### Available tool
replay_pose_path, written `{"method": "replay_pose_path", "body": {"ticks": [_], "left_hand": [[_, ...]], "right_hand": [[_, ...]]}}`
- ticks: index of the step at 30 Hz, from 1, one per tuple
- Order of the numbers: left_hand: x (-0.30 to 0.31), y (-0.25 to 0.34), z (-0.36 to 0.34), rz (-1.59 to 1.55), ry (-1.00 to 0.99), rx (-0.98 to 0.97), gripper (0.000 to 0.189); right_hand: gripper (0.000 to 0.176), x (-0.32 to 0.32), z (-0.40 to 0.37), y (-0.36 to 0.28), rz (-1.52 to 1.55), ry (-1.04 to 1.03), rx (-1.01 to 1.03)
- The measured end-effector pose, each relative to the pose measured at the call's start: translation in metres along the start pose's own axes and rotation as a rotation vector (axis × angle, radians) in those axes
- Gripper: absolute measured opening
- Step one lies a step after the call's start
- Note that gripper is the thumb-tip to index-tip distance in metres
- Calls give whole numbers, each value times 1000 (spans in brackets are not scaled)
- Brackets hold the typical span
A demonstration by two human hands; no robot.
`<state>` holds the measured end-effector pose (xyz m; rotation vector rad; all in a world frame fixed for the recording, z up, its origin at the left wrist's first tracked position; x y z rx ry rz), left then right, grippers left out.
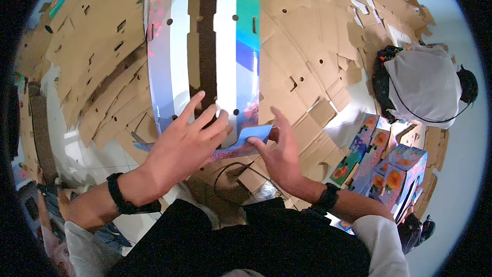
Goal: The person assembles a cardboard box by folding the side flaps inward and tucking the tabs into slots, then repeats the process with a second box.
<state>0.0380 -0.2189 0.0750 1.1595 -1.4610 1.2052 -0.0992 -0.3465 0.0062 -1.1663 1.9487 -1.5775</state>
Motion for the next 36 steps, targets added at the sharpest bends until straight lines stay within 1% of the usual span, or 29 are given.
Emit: {"method": "replay_pose_path", "body": {"ticks": [1,2,3,4,5,7,8,10,11,12,13,14,15,17,18,20,22,23,25,26,27,28,29,31,32,34,35,36], "left_hand": [[1,1,1,89,53,-12,63],[-2,1,0,87,79,-37,67],[-11,-1,-3,5,82,-14,61],[-25,0,-5,-78,84,5,57],[-31,-2,-7,-163,83,20,52],[-39,-3,-5,-183,127,-22,53],[-40,-8,-2,-191,154,-41,53],[-41,-20,0,-244,222,-76,47],[-42,-22,1,-273,255,-94,45],[-40,-25,1,-302,297,-81,36],[-43,-25,1,-285,331,-78,34],[-46,-27,2,-264,364,-75,32],[-48,-29,-1,-245,397,-72,30],[-53,-60,-17,-452,456,279,34],[-56,-71,-28,-554,485,457,37],[-77,-82,-62,-926,335,964,49],[-90,-68,-95,-1033,273,1233,57],[-99,-59,-108,-965,306,1251,59],[-111,-43,-123,-1064,321,1314,64],[-118,-31,-123,-1232,299,1353,67],[-125,-19,-120,-1403,274,1392,71],[-117,-19,-117,-1324,327,1382,75],[-113,-19,-113,-1313,296,1391,77],[-106,-27,-108,-1281,240,1403,82],[-114,-29,-115,-1206,292,1472,84],[-126,-43,-128,-978,286,1468,81],[-128,-53,-137,-865,281,1461,79],[-126,-62,-138,-829,279,1347,77]], "right_hand": [[71,-5,-1,-11,-154,-61,83],[65,-12,-3,-28,-306,-122,164],[60,-20,-6,-39,-455,-182,247],[47,-21,-7,-44,-365,-149,293],[43,-22,-7,-41,-311,-167,284],[36,-20,-3,-34,-212,-206,272],[33,-19,4,-30,-224,-199,251],[31,-18,23,-27,-254,-191,205],[33,-20,33,-25,-347,-253,185],[36,-21,43,-23,-438,-313,165],[39,-21,51,-21,-528,-372,147],[40,-23,55,-25,-524,-416,232],[41,-21,59,-18,-440,-425,138],[43,-18,61,-5,-275,-446,-59],[45,-17,62,-1,-255,-433,-104],[48,-11,63,12,-210,-400,-202],[50,-6,65,20,-204,-382,-187],[52,-5,66,25,-200,-373,-178],[56,-9,67,31,-103,-330,-107],[59,-11,67,30,-57,-310,-72],[63,-13,69,33,4,-322,-108],[66,-16,71,35,64,-342,-147],[70,-21,72,36,124,-364,-187],[74,-31,66,38,106,-447,-242],[76,-36,61,37,99,-483,-270],[77,-60,22,33,-58,-686,-330],[73,-70,-11,51,114,-688,-332],[67,-89,-34,55,90,-879,-365]]}}
Point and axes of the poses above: each hand's wrist, its own z-axis towards the middle knuckle, its own x-axis out of the back of the hand, y = z × x, the point moved 9 cm from there along z, towards the middle knuckle, and after that the axes turned 11 degrees about z, right-handed, at the moved point
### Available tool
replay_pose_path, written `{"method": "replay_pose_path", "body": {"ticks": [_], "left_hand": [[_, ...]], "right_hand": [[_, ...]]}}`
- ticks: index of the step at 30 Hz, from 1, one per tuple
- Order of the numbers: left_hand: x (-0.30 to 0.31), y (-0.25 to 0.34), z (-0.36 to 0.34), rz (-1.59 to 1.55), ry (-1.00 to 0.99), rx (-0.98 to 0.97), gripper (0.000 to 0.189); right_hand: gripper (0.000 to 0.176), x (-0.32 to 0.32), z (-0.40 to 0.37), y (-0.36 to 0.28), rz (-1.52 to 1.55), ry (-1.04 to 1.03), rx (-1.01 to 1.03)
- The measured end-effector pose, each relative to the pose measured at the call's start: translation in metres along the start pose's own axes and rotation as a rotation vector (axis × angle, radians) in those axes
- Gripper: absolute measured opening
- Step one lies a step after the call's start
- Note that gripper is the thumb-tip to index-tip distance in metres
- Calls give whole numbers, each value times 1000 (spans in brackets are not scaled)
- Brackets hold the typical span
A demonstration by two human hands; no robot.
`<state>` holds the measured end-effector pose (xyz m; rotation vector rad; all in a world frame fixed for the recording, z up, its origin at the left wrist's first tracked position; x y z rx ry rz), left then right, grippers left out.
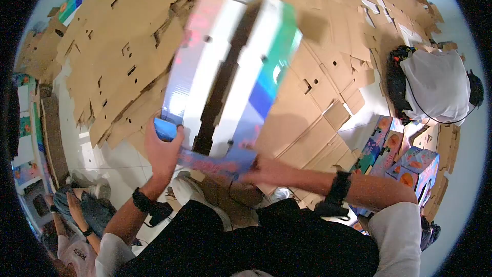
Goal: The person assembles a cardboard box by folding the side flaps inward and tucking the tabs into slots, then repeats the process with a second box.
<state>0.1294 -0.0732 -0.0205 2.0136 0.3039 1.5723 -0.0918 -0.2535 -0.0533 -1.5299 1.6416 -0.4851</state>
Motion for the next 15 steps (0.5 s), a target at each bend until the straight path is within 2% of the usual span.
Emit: {"method": "replay_pose_path", "body": {"ticks": [1,2,5,7,9,11,14,15], "left_hand": [[6,-1,5,33,-30,-105,74],[8,-1,6,64,-63,-201,72],[9,29,-5,181,-149,-771,70],[6,39,-5,211,-231,-843,70],[7,46,-3,224,-248,-879,72],[1,41,-3,265,-262,-866,76],[1,38,-8,372,-267,-816,77],[0,38,-11,399,-276,-788,79]], "right_hand": [[62,-28,-1,11,-40,-184,-49],[56,-60,-15,9,-269,-519,-229],[53,-71,-29,-22,-770,-835,-340],[48,-52,-11,-59,-722,-633,-169],[53,-26,5,-130,-558,-330,66],[70,-6,5,-184,-1007,-35,478],[89,18,21,-159,-1483,54,461],[93,19,26,-150,-1537,86,480]]}}
Point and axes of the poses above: each hand's wrist, its own z-axis towards the middle knuckle, its own x-axis out of the back of the hand, y = z × x, the point moved 9 cm from there along z, towards the middle knuckle, and after that the axes turned 11 degrees about z, right-handed, at the moved point
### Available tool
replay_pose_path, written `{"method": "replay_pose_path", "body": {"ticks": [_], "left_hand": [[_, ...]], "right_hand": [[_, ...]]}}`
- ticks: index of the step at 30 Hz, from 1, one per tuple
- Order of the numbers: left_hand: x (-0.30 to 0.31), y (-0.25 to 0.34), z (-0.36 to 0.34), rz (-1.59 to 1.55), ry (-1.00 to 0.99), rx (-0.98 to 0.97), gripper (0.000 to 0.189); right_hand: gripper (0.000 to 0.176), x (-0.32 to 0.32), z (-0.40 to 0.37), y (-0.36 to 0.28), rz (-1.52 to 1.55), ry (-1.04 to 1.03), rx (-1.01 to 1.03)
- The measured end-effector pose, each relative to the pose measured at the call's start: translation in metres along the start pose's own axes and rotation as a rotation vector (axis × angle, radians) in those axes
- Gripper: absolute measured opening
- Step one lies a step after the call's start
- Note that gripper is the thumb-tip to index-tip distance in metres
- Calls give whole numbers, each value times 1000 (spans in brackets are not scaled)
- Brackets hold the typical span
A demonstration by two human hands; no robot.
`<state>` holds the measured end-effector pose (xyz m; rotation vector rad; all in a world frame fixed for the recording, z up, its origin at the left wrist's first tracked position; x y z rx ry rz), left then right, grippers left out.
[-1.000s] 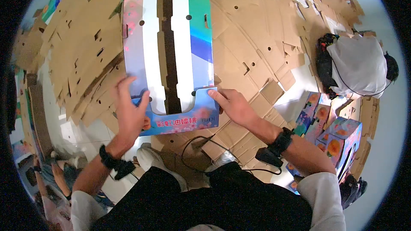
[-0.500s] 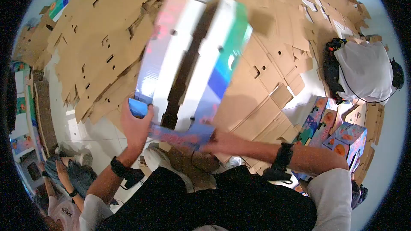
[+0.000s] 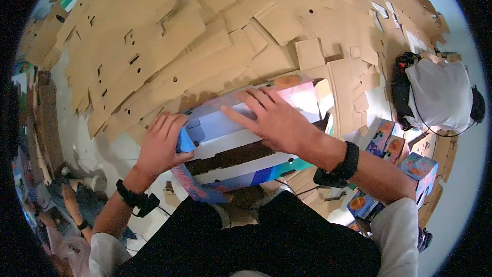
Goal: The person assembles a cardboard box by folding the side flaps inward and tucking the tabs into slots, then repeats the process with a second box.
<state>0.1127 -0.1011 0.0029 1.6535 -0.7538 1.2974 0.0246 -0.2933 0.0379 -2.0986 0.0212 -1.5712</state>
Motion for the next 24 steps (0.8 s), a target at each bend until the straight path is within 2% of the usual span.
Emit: {"method": "replay_pose_path", "body": {"ticks": [2,4,7,10,11,16,19,22,24], "left_hand": [[2,1,-1,11,-12,15,82],[7,4,-1,-7,9,-5,85],[21,7,1,-205,53,-160,92],[13,12,12,-45,23,-24,90],[9,14,13,-48,9,-39,90],[11,19,17,-105,-15,-141,93],[3,20,21,28,-82,-54,94],[-12,16,34,-14,-177,-19,94],[-7,18,40,4,-173,-105,95]], "right_hand": [[99,-14,2,-1,-121,45,-5],[103,-17,6,2,-94,24,-29],[107,-11,11,7,-42,-27,-57],[109,-12,13,10,-28,-17,-55],[110,-14,12,10,-31,-5,-51],[109,-16,6,7,-33,65,-42],[107,-19,6,7,-29,86,-36],[106,-20,6,8,-31,96,-42],[105,-19,6,7,-30,92,-41]]}}
Point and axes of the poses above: each hand's wrist, its own z-axis towards the middle knuckle, its own x-axis out of the back of the hand, y = z × x, the point moved 9 cm from there along z, towards the middle knuckle, and after that the axes turned 11 degrees about z, right-handed, at the moved point
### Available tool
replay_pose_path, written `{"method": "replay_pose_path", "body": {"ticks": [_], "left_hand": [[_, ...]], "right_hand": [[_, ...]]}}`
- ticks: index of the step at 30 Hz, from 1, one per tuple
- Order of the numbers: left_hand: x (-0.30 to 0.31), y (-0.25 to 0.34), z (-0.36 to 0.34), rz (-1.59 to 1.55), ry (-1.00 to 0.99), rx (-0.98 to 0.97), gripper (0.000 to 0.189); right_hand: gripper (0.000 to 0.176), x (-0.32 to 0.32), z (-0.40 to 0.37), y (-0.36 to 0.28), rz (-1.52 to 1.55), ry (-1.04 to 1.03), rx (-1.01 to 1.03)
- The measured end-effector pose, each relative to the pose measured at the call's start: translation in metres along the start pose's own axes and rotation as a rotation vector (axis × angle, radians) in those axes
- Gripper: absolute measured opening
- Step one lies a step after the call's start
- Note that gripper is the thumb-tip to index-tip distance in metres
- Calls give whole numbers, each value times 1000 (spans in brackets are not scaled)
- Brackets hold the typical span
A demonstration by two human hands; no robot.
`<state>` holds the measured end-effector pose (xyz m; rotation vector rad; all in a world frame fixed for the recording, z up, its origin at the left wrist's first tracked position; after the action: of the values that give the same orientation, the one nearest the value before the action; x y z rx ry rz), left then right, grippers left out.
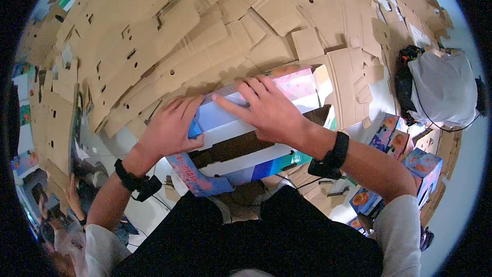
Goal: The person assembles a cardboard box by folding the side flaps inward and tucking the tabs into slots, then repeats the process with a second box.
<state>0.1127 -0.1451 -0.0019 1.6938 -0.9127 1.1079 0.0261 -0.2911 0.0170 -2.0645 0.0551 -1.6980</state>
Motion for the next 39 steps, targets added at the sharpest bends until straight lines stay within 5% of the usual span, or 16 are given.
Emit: {"method": "replay_pose_path", "body": {"ticks": [4,39], "left_hand": [[12,19,-5,43,194,-147,92],[-5,13,2,120,229,41,75]], "right_hand": [[104,3,0,0,29,-31,6],[112,-1,0,0,-35,15,33]]}}
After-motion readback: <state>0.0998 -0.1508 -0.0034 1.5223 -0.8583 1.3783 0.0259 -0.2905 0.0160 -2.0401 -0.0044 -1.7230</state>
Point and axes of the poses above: each hand's wrist, its own z-axis towards the middle knuckle, its own x-axis out of the back of the hand, y = z × x, the point moved 9 cm from there along z, towards the middle knuckle, and after that the axes turned 11 degrees about z, right-handed, at the moved point
